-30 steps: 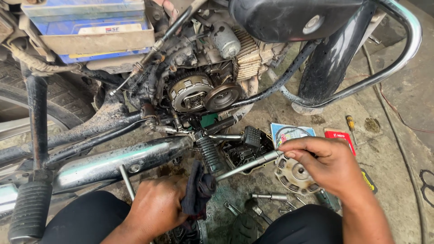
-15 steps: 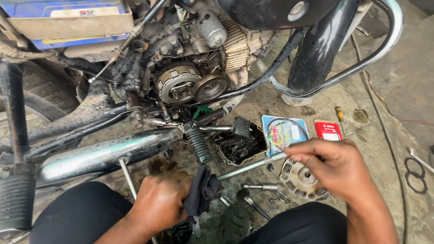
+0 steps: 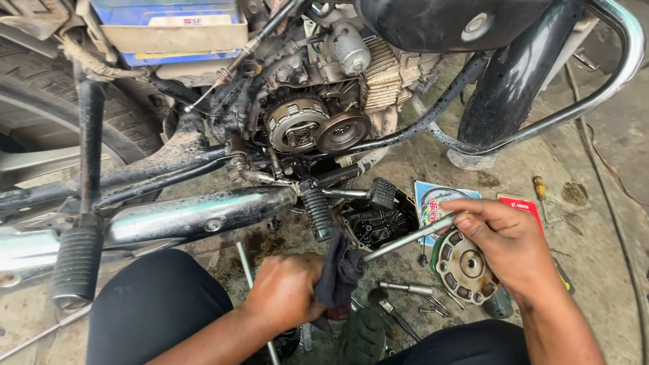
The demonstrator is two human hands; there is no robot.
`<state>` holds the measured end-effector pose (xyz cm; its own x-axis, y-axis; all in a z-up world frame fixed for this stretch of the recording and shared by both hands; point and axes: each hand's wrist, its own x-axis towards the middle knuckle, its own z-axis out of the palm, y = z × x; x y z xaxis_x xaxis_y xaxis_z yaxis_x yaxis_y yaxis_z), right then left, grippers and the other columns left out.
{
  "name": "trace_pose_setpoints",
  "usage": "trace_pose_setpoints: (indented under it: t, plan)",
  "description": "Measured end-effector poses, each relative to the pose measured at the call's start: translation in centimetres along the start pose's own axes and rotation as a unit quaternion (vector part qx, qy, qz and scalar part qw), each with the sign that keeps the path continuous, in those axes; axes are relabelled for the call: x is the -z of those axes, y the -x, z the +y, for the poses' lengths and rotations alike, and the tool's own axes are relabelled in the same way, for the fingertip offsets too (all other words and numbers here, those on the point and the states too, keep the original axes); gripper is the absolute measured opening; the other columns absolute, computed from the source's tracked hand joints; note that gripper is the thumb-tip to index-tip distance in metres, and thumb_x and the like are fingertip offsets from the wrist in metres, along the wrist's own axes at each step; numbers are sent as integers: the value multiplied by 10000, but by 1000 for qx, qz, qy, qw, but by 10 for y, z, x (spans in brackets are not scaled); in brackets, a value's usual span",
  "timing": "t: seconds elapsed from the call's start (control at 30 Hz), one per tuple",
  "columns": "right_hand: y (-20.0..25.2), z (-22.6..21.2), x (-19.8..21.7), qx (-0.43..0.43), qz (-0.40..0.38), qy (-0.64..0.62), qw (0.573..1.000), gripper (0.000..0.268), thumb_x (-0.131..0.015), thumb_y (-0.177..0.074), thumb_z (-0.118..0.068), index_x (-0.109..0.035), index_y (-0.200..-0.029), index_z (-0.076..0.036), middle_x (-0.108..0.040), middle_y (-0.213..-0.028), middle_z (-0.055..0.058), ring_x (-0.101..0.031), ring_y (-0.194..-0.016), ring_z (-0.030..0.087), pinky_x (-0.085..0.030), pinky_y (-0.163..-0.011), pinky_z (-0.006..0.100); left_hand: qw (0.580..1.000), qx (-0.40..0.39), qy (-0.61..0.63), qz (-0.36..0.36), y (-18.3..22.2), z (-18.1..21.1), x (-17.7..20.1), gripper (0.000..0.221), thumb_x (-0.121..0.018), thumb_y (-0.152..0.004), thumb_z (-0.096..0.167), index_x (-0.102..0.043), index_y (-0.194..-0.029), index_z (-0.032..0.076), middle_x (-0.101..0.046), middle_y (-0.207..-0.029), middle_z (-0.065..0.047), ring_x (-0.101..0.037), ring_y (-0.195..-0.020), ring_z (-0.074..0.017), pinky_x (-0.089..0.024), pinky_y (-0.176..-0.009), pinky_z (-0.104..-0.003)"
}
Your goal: Repair and reassemble the internal clutch mechanism of a motorcycle engine.
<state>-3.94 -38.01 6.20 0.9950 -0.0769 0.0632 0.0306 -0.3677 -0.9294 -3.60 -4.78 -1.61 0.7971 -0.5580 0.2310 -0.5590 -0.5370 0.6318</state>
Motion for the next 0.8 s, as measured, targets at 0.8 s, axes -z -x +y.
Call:
trace_pose_setpoints:
  t: [0.8]
  plan:
    - [-101, 142, -145, -58, -177, 341, 921, 230, -791, -856, -318, -733, -1055, -218, -798, -985, 20, -750, -882, 212, -558, -789, 395, 890, 354, -176, -227, -71, -35, 71, 746, -615, -855, 741, -730, -1061, 34, -750, -1082, -163, -737, -1041, -326, -585, -927, -453]
